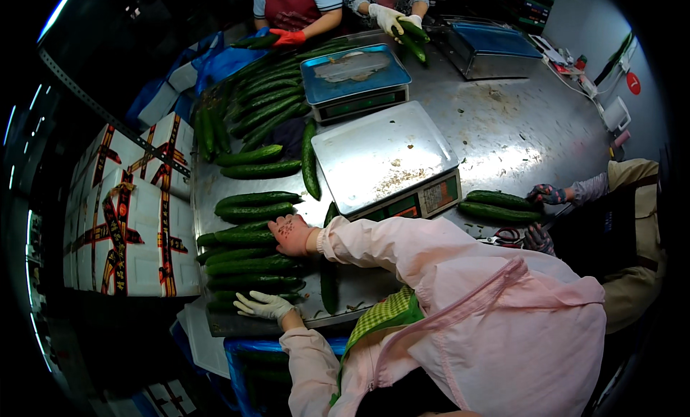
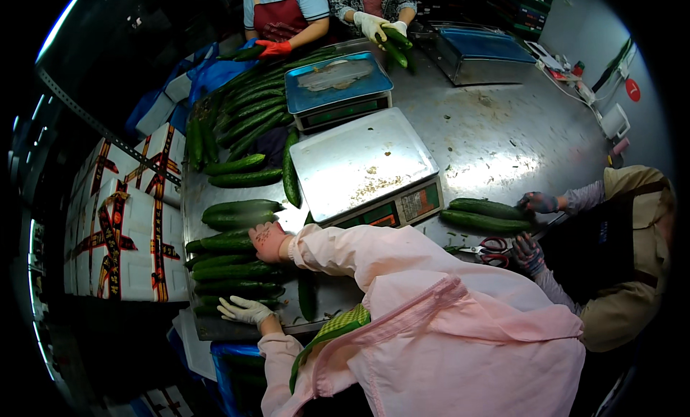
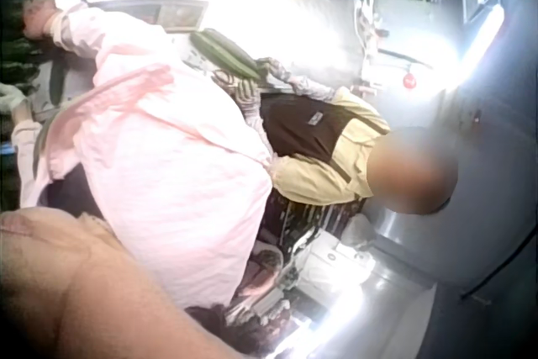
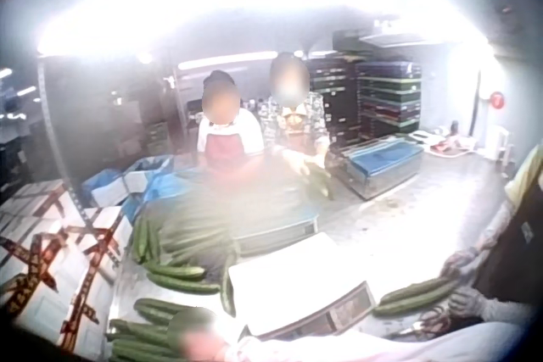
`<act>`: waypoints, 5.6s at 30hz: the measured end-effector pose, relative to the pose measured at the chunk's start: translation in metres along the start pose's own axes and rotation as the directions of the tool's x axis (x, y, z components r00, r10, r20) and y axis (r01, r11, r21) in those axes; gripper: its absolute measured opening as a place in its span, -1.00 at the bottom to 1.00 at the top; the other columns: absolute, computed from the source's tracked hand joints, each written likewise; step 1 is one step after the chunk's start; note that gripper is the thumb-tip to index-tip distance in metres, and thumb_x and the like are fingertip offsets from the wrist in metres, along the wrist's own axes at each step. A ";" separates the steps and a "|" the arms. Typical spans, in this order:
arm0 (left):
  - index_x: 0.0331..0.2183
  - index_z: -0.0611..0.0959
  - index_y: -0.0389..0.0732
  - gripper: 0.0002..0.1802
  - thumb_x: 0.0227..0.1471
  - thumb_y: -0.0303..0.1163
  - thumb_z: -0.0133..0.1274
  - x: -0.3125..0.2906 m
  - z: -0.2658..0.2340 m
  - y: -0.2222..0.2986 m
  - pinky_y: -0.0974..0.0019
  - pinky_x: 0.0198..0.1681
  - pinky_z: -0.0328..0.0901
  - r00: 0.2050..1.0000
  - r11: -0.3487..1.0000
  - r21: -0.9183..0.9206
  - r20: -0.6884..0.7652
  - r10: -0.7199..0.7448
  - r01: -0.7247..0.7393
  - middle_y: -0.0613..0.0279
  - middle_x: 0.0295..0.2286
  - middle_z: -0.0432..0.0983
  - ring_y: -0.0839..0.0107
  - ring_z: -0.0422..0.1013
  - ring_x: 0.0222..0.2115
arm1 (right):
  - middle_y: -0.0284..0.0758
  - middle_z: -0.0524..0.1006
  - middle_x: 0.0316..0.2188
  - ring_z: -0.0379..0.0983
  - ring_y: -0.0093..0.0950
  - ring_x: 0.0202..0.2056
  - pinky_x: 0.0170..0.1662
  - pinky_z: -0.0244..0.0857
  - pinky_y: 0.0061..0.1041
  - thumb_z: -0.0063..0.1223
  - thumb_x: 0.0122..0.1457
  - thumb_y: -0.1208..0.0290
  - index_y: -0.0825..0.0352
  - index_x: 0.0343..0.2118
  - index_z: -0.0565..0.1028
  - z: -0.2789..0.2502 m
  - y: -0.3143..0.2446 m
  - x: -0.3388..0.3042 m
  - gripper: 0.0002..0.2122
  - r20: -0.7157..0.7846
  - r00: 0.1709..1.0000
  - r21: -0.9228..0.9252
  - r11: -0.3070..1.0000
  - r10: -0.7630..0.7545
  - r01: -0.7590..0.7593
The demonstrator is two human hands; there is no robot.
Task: The person weighs cucumbers on a scale and places them into a blue plastic-lined crate.
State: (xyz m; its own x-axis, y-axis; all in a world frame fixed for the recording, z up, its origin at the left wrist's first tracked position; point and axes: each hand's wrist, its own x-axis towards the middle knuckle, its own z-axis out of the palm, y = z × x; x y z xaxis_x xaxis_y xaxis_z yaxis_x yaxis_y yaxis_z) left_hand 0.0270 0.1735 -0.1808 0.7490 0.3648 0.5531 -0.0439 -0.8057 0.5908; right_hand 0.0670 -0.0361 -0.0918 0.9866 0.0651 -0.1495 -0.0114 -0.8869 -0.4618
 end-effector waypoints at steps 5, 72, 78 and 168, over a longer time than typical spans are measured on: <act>0.07 0.42 -0.31 -0.51 0.27 -0.16 -0.19 0.001 -0.002 0.004 -0.13 0.30 -0.13 1.000 1.000 -0.005 0.000 0.011 -0.011 -0.23 0.12 0.20 -0.10 0.04 0.21 | -0.09 0.42 -0.09 0.38 -0.12 -0.07 -0.05 0.28 -0.11 0.13 0.06 0.13 0.36 0.01 0.30 -0.001 0.000 -0.004 -0.46 -0.044 0.999 -0.021 1.000 0.003 -0.004; 0.07 0.41 -0.25 -0.50 0.28 -0.09 -0.23 0.001 -0.003 0.005 -0.11 0.31 -0.15 0.998 0.998 -0.014 0.030 -0.056 0.056 -0.16 0.14 0.17 -0.04 0.03 0.22 | -0.16 0.43 -0.14 0.30 -0.22 -0.04 -0.06 0.21 -0.20 0.10 0.04 0.07 0.36 -0.05 0.39 0.015 -0.062 -0.063 -0.49 -0.139 0.924 -0.045 0.935 -0.355 0.352; 0.09 0.43 -0.16 -0.49 0.26 -0.05 -0.20 0.001 0.000 -0.002 -0.13 0.27 -0.07 0.997 0.997 -0.027 0.039 -0.064 0.066 -0.13 0.18 0.12 -0.13 -0.06 0.24 | -0.16 0.43 -0.12 0.30 -0.22 -0.04 -0.06 0.22 -0.20 0.10 0.05 0.07 0.36 -0.03 0.39 0.014 -0.062 -0.064 -0.49 -0.125 0.928 -0.050 0.936 -0.351 0.347; -0.02 0.50 -0.34 -0.50 0.26 -0.10 -0.16 0.009 0.000 0.002 -0.16 0.25 -0.11 0.999 0.995 0.079 0.007 -0.054 0.053 -0.16 0.08 0.25 -0.11 0.11 0.14 | 0.07 0.45 -0.07 0.37 -0.01 -0.01 0.07 0.25 -0.18 0.07 0.10 -0.03 0.47 -0.05 0.39 -0.132 0.379 -0.253 -0.41 -0.521 0.540 0.135 0.688 0.661 -0.713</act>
State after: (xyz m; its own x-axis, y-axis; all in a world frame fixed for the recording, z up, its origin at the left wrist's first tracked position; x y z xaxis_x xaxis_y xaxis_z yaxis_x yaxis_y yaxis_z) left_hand 0.0340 0.1747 -0.1744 0.7551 0.4043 0.5161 0.0483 -0.8194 0.5712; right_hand -0.1653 -0.4489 -0.1137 0.6099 -0.7895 0.0690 -0.7331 -0.5951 -0.3293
